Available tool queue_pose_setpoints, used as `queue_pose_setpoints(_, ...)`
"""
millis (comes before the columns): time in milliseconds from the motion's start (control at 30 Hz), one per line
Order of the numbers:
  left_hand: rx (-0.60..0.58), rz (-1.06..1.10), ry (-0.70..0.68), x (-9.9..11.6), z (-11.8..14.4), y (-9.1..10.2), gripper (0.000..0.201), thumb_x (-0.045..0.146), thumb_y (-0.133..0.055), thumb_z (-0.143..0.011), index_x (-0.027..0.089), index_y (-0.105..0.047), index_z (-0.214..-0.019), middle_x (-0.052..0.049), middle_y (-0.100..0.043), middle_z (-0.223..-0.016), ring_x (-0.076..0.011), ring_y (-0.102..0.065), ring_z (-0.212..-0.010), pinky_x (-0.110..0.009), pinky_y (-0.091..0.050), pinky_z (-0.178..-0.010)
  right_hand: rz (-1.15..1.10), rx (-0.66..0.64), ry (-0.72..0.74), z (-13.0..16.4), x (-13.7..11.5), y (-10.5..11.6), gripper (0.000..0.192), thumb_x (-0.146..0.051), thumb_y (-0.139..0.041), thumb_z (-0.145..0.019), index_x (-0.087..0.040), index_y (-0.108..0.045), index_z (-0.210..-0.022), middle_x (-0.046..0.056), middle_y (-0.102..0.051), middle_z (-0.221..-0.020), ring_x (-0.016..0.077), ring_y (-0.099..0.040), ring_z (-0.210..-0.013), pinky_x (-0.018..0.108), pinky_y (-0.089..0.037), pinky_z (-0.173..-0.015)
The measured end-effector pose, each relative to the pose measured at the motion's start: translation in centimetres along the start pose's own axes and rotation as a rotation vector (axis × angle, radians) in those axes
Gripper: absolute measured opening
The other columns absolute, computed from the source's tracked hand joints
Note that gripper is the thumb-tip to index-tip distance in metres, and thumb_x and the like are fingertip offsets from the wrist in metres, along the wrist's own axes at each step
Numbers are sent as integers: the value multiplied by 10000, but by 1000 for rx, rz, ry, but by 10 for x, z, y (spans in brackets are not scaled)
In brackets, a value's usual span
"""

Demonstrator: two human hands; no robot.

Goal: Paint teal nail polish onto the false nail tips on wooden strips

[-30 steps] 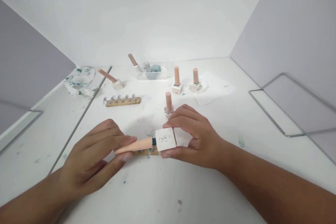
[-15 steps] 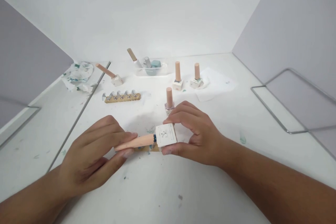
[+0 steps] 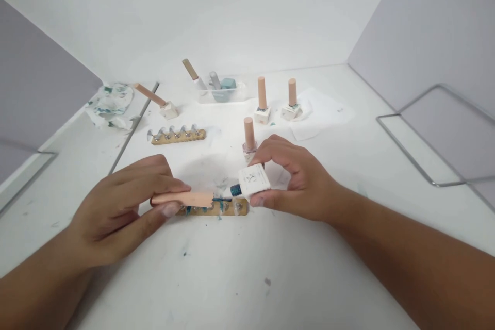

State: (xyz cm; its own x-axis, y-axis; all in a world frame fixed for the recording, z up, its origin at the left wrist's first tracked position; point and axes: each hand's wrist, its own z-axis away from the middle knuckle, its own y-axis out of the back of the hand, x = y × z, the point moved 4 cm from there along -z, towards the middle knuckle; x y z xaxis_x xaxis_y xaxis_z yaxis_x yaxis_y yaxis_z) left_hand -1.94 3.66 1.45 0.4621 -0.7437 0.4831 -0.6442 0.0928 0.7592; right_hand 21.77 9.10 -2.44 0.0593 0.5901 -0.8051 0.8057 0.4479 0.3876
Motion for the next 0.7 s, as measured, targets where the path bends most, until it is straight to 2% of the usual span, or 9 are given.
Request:
queue_pose_setpoints(167,-117,19,48,-4,2,-2,111,86,-556,-904,168,-604,-960,11,-544,-640,-141,-387,-607,-303,-340,-576,-110,0,-145,1,6,2,268,-422,-758,-806,-283,-659,-1012,25,-598,-913,214,-587,-874,426,-482,-891)
queue_pose_setpoints(367,-179,9,99,-7,1,-1,123,77,-544,-901,172,-614,-936,6,-557,-653,-145,-399,-617,-297,-347,-579,-133,-8,-177,1,7,1,254,-387,-774,-793,-306,-669,-1009,18,-596,-920,220,-574,-898,442,-459,-922)
queue_pose_setpoints(700,-127,-52,21,0,1,3,118,53,-540,-859,161,-582,-882,-3,-545,-647,-148,-414,-598,-304,-324,-555,-104,0,-177,1,8,0,266,-386,-786,-776,-291,-659,-989,17,-586,-885,241,-576,-955,426,-452,-869)
